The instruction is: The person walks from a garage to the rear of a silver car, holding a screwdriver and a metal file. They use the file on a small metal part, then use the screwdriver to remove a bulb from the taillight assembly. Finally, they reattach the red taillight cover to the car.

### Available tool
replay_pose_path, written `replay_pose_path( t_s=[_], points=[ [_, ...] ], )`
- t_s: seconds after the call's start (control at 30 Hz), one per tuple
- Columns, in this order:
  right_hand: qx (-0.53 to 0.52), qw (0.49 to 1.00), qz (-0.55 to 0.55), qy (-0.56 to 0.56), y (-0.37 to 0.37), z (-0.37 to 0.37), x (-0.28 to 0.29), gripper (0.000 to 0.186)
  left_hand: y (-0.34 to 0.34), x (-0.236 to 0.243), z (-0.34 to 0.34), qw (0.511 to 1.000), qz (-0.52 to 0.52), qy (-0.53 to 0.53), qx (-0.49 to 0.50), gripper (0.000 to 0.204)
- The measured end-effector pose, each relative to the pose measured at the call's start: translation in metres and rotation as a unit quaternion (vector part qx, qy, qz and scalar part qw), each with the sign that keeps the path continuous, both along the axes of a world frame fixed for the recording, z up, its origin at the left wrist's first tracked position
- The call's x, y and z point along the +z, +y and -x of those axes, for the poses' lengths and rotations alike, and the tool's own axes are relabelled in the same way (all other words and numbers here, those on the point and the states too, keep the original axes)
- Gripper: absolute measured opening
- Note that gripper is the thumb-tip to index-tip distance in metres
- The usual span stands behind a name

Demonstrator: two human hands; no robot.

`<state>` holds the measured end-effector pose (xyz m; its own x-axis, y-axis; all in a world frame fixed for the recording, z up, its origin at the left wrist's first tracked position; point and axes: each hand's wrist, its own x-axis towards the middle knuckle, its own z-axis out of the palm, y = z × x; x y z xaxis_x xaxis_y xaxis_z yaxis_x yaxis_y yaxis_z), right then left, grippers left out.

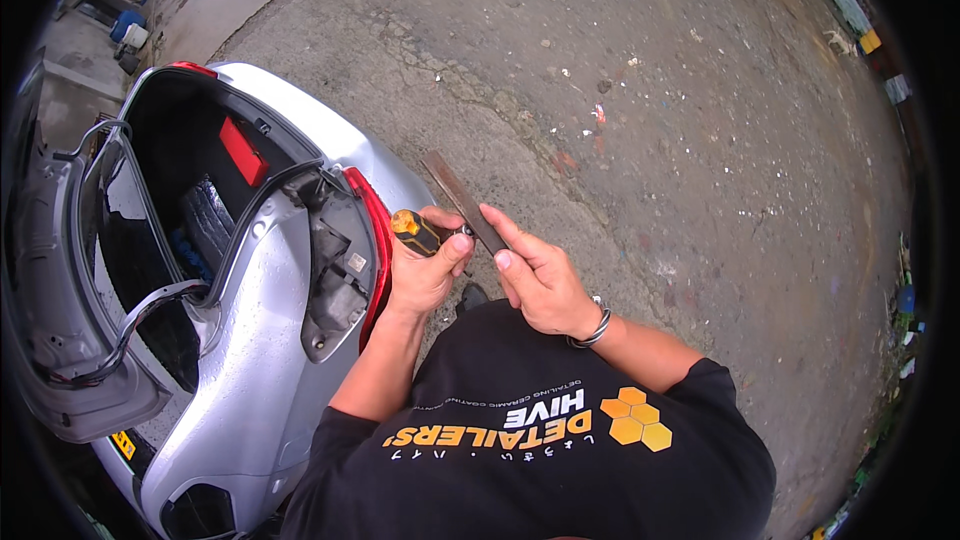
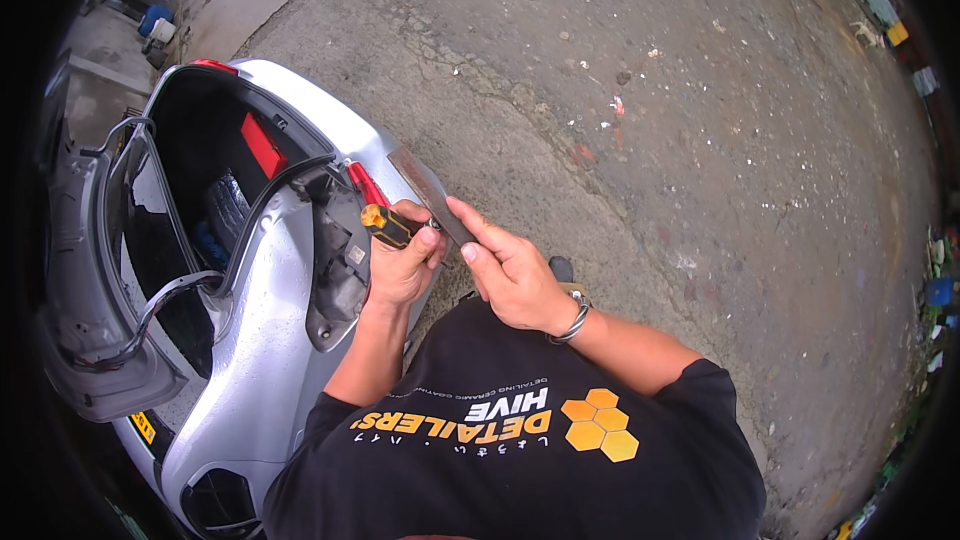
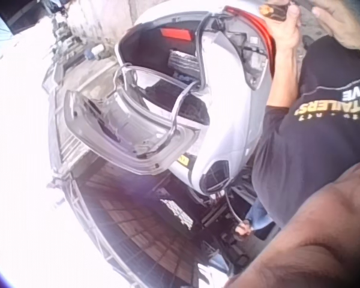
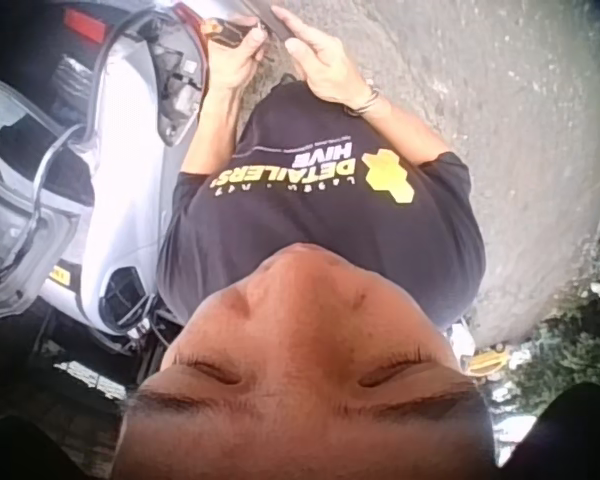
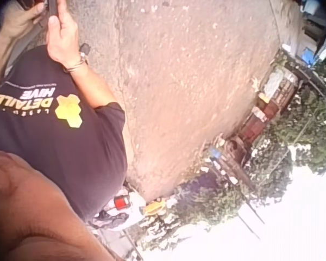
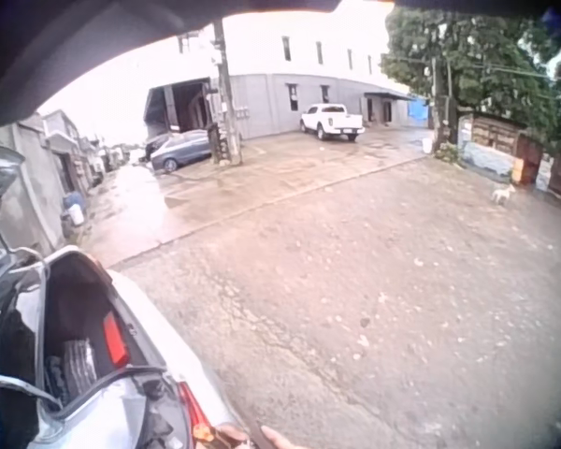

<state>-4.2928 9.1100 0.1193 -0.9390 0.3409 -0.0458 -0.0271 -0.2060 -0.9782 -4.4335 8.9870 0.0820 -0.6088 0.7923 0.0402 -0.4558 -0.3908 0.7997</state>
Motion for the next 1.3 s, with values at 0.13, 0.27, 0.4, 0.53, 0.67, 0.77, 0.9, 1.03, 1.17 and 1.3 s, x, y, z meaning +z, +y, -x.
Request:
replay_pose_path(
  t_s=[0.13,0.27,0.4,0.53,0.67,0.77,0.9,1.03,1.17,1.3],
  points=[
    [-0.004,1.0,-0.018,-0.003,0.001,0.005,0.003,0.052,0.0,-0.003,-0.003,1.0,0.013,-0.006,-0.002,0.022],
    [-0.004,1.0,-0.012,-0.009,-0.003,-0.002,-0.001,0.051,-0.001,-0.002,-0.004,1.0,0.01,0.005,0.005,0.022],
    [0.003,1.0,-0.017,-0.018,-0.001,-0.002,-0.002,0.051,-0.003,-0.003,-0.002,1.0,0.018,0.01,0.005,0.021],
    [-0.001,1.0,0.017,-0.015,-0.002,0.001,-0.005,0.051,-0.003,-0.002,-0.005,1.0,0.023,0.003,0.01,0.02],
    [-0.021,0.999,-0.041,-0.002,-0.002,0.003,-0.004,0.051,-0.003,-0.007,-0.006,1.0,0.02,0.014,0.003,0.021],
    [-0.004,1.0,0.003,-0.014,-0.004,-0.004,-0.006,0.052,-0.004,-0.006,-0.01,1.0,0.017,0.008,0.007,0.021],
    [-0.014,1.0,0.0,-0.003,-0.004,0.004,-0.003,0.051,-0.002,-0.004,-0.008,1.0,0.012,-0.002,0.008,0.021],
    [-0.007,1.0,-0.013,-0.012,-0.003,0.001,-0.009,0.051,-0.004,-0.012,-0.006,0.999,0.037,0.006,-0.008,0.02],
    [-0.01,1.0,-0.016,-0.012,-0.003,-0.001,-0.009,0.052,-0.003,-0.012,-0.008,0.999,0.045,0.003,0.001,0.02],
    [-0.016,0.999,-0.04,-0.02,-0.001,0.006,-0.01,0.052,-0.002,-0.012,-0.008,1.0,0.029,-0.005,0.008,0.02]
  ],
)
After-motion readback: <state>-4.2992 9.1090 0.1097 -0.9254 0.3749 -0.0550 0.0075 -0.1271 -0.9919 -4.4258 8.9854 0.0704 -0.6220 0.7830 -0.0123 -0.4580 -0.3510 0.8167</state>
